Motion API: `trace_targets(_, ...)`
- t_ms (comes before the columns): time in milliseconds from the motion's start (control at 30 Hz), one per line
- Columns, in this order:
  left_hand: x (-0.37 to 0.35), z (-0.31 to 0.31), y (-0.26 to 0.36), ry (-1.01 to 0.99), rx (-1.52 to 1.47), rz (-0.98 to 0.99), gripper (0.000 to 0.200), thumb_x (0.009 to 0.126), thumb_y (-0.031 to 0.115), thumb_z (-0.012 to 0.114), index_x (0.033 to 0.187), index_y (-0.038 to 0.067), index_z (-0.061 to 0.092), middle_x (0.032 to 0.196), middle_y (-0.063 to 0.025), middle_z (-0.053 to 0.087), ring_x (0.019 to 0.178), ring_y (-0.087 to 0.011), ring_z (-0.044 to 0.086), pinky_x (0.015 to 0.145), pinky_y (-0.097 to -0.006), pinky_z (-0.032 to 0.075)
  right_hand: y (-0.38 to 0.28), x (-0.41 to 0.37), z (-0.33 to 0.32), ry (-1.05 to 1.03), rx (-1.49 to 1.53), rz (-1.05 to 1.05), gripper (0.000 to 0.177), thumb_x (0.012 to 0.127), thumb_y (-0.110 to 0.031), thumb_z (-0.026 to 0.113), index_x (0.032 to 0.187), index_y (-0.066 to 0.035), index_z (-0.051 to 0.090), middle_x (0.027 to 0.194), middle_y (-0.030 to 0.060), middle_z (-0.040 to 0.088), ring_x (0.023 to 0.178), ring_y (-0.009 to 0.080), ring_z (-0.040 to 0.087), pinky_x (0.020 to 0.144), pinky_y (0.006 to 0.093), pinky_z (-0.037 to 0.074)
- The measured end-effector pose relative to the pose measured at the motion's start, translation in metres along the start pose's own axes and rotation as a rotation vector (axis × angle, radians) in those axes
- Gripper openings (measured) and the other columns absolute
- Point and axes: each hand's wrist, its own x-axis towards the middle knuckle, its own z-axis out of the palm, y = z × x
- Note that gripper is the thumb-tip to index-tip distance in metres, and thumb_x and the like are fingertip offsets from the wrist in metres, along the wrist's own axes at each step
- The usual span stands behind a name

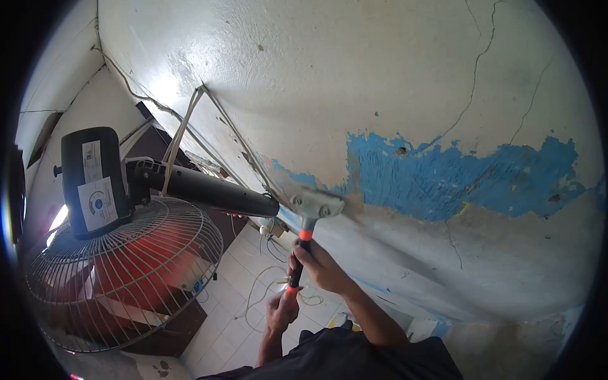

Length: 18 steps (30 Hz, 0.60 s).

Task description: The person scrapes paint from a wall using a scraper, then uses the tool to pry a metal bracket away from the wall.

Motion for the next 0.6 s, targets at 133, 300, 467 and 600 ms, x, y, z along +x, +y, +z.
trace_targets(133,-0.007,0.002,0.013,-0.001,0.012,0.015,0.042,0.097,0.033,0.050,0.111,-0.005,0.062,0.055,0.0039,0.045,0.043,-0.0031,0.038,0.040,-0.0210,0.028,0.007,-0.002,0.003,-0.029,0.066,-0.025,0.024,0.102,-0.029,0.037,0.095,-0.006,0.040,0.078,0.0032,0.049,0.076,0.0158,0.056,0.075,0.0322,0.048)
trace_targets(300,-0.011,-0.001,-0.002,-0.020,0.023,-0.008,0.042,0.097,0.033,0.050,0.112,-0.004,0.062,0.056,0.0039,0.045,0.042,-0.0034,0.038,0.040,-0.0206,0.028,0.031,-0.013,0.004,0.061,0.038,0.018,0.027,0.102,-0.032,0.036,0.094,-0.006,0.040,0.077,0.0028,0.048,0.074,0.0153,0.054,0.073,0.0313,0.046)
trace_targets(467,0.000,0.005,0.011,-0.046,-0.025,0.043,0.041,0.098,0.032,0.049,0.113,-0.005,0.061,0.056,0.0035,0.045,0.042,-0.0034,0.038,0.040,-0.0204,0.028,-0.004,-0.001,0.011,0.038,0.013,-0.038,0.028,0.102,-0.033,0.035,0.092,-0.007,0.039,0.075,0.0026,0.046,0.072,0.0147,0.052,0.072,0.0310,0.045)
trace_targets(600,-0.004,0.004,0.001,-0.034,-0.003,0.032,0.042,0.098,0.031,0.048,0.114,-0.007,0.059,0.055,0.0029,0.044,0.042,-0.0041,0.037,0.039,-0.0208,0.028,0.012,-0.006,0.005,0.025,0.050,-0.021,0.030,0.102,-0.034,0.035,0.090,-0.007,0.040,0.075,0.0018,0.046,0.073,0.0145,0.052,0.074,0.0311,0.045)
